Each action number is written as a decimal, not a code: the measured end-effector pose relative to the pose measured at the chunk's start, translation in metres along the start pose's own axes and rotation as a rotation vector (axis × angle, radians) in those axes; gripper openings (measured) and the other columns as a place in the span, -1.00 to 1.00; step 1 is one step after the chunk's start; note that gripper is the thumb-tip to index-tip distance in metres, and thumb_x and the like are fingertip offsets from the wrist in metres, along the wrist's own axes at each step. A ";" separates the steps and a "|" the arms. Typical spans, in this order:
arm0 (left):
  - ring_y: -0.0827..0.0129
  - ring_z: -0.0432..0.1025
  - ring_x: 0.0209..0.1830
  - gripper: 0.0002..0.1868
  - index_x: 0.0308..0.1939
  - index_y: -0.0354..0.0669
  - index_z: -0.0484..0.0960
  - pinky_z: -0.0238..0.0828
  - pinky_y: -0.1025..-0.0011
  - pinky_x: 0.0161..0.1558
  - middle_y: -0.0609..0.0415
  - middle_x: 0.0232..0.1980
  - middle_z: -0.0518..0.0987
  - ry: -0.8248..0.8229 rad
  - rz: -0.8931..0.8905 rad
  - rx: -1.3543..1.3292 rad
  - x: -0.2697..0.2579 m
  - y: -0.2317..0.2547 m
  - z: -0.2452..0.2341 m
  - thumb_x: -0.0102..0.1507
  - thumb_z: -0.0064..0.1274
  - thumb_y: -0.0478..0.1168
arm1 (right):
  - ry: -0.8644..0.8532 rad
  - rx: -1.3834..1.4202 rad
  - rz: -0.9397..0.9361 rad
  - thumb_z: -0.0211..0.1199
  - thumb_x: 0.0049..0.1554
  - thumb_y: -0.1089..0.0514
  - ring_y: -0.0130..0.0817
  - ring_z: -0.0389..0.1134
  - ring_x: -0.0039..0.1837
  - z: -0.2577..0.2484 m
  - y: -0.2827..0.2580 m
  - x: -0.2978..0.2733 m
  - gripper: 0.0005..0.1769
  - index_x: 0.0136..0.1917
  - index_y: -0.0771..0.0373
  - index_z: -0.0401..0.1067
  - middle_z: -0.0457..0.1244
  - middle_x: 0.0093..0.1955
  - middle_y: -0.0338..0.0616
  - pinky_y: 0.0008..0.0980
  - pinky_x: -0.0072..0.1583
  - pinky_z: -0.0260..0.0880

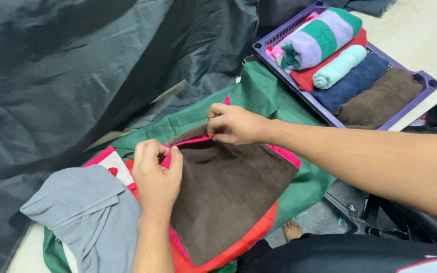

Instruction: The person folds several towels and a brown apron on a green and red surface, then places them into a purple plastic basket. The items include a striped towel, a light blue towel, and a brown apron with pink trim.

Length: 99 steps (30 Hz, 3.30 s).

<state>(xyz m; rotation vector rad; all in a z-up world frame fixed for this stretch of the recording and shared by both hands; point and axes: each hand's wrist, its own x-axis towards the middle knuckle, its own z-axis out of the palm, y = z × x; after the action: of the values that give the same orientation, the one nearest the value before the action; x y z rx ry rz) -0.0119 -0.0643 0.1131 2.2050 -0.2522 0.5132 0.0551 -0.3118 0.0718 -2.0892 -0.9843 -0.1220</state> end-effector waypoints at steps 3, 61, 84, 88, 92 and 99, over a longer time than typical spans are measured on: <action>0.25 0.42 -0.29 -0.80 -0.34 -0.31 0.48 0.36 0.38 -0.32 -0.04 -0.17 0.49 0.039 0.081 0.033 -0.014 0.027 -0.009 0.24 0.22 -0.34 | 0.014 0.057 0.052 0.28 0.05 0.27 -0.28 0.36 -0.06 -0.016 -0.018 -0.016 -0.92 -0.15 0.27 0.42 0.21 -0.02 -0.15 -0.32 -0.03 0.42; 0.62 0.25 -0.54 -0.78 -0.14 -0.13 0.82 0.23 0.54 -0.47 0.24 -0.53 0.50 -0.154 -0.235 -0.111 -0.056 0.071 -0.051 0.12 0.33 -0.27 | -0.116 0.118 0.205 0.40 0.01 0.16 -0.56 0.35 -0.29 -0.098 -0.088 -0.045 -0.83 -0.09 0.19 0.58 0.36 -0.36 -0.29 -0.47 -0.21 0.38; 0.53 0.44 -0.43 -0.73 -0.19 -0.20 0.79 0.38 0.51 -0.30 0.15 -0.42 0.65 -0.321 -0.956 -0.114 -0.135 -0.059 0.035 0.18 0.29 -0.09 | -0.253 0.070 0.649 0.38 0.04 0.00 -0.43 0.46 -0.22 0.024 0.009 -0.093 -0.77 -0.18 0.20 0.59 0.45 -0.27 -0.21 -0.35 -0.13 0.43; 0.54 0.42 -0.42 -0.72 -0.15 -0.26 0.72 0.37 0.52 -0.32 0.17 -0.34 0.63 -0.119 -1.034 -0.437 -0.090 -0.093 0.036 0.25 0.19 -0.10 | 0.051 0.302 0.822 0.33 0.10 0.08 -0.49 0.38 -0.22 0.027 0.043 -0.058 -0.78 -0.05 0.23 0.58 0.42 -0.21 -0.23 -0.41 -0.14 0.40; 0.55 0.43 -0.36 -0.73 -0.10 -0.23 0.71 0.39 0.54 -0.29 0.13 -0.28 0.61 0.023 -1.015 -0.409 -0.045 -0.118 0.041 0.28 0.21 -0.09 | 0.225 0.354 0.991 0.34 0.11 0.05 -0.48 0.30 -0.27 0.027 0.065 -0.021 -0.61 0.21 0.11 0.48 0.36 -0.19 -0.25 -0.39 -0.22 0.31; 0.57 0.36 -0.20 -0.61 0.20 0.05 0.68 0.32 0.46 -0.18 0.29 0.05 0.63 -0.007 -1.044 -0.509 0.008 -0.138 0.043 0.31 0.06 -0.04 | 0.173 0.466 1.018 0.24 0.20 -0.05 -0.49 0.17 -0.29 0.028 0.084 0.023 -0.48 0.43 -0.09 0.43 0.32 -0.10 -0.32 -0.38 -0.28 0.23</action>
<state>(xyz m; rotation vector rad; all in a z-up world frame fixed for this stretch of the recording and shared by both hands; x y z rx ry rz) 0.0547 -0.0112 -0.0035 1.5483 0.6759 -0.1406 0.1215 -0.3097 0.0095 -1.8554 0.2157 0.4018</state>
